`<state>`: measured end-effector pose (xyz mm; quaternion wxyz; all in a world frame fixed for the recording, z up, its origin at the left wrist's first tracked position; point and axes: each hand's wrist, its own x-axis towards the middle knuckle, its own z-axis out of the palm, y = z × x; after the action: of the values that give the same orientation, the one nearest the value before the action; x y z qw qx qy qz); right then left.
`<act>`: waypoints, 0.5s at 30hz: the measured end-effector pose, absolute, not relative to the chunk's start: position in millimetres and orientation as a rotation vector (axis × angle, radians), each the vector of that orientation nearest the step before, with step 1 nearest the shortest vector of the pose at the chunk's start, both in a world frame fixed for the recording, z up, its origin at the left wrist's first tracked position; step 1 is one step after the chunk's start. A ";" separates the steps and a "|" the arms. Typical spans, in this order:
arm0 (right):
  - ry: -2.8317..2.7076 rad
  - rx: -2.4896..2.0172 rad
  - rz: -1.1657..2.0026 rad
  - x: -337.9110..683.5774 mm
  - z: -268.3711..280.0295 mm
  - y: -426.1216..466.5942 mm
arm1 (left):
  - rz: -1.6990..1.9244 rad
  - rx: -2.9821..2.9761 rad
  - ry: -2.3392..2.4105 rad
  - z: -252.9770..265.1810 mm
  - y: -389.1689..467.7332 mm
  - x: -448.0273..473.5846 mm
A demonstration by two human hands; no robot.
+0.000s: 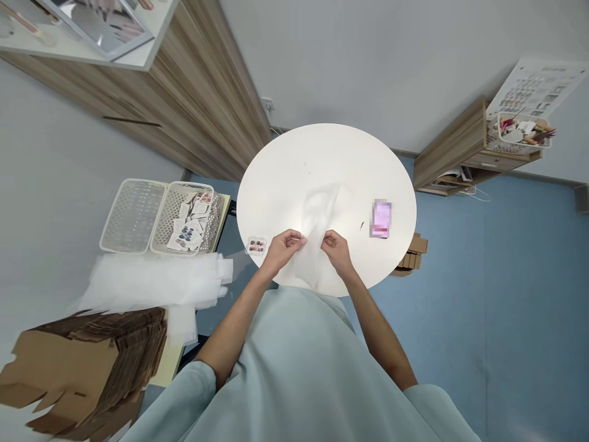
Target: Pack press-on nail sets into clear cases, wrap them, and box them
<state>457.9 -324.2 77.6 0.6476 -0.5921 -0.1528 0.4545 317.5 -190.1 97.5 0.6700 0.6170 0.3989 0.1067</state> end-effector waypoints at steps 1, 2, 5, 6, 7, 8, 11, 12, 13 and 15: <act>-0.354 -1.362 1.022 459.9 76.8 -323.6 | 0.244 1.378 0.906 98.7 -185.8 315.7; -0.360 -1.380 1.003 462.2 75.9 -323.2 | 0.251 1.370 0.918 99.9 -180.9 313.7; -0.365 -1.437 0.939 470.0 72.7 -322.3 | 0.286 1.369 0.966 102.5 -162.8 306.2; -0.359 -1.454 0.925 472.5 71.7 -322.2 | 0.292 1.370 0.979 103.2 -156.0 303.3; -0.351 -1.470 0.913 474.9 70.8 -322.0 | 0.290 1.371 0.991 103.7 -149.1 300.2; -0.344 -1.489 0.902 477.1 69.8 -321.7 | 0.282 1.373 1.001 104.0 -142.2 297.1; -0.331 -1.550 0.865 482.5 65.8 -318.2 | 0.224 1.377 1.049 102.2 -122.2 288.2; -0.329 -1.568 0.851 484.1 63.6 -316.0 | 0.204 1.377 1.072 100.1 -115.7 285.9; -0.328 -1.584 0.836 485.8 60.9 -313.3 | 0.191 1.376 1.090 96.9 -109.4 284.0; -0.320 -1.612 0.810 489.5 54.3 -307.0 | 0.196 1.376 1.098 87.0 -97.0 281.9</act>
<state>489.5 -307.0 54.3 0.6087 -0.6980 -0.1386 0.3507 281.9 -97.0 87.0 0.6326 0.6017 0.4801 0.0856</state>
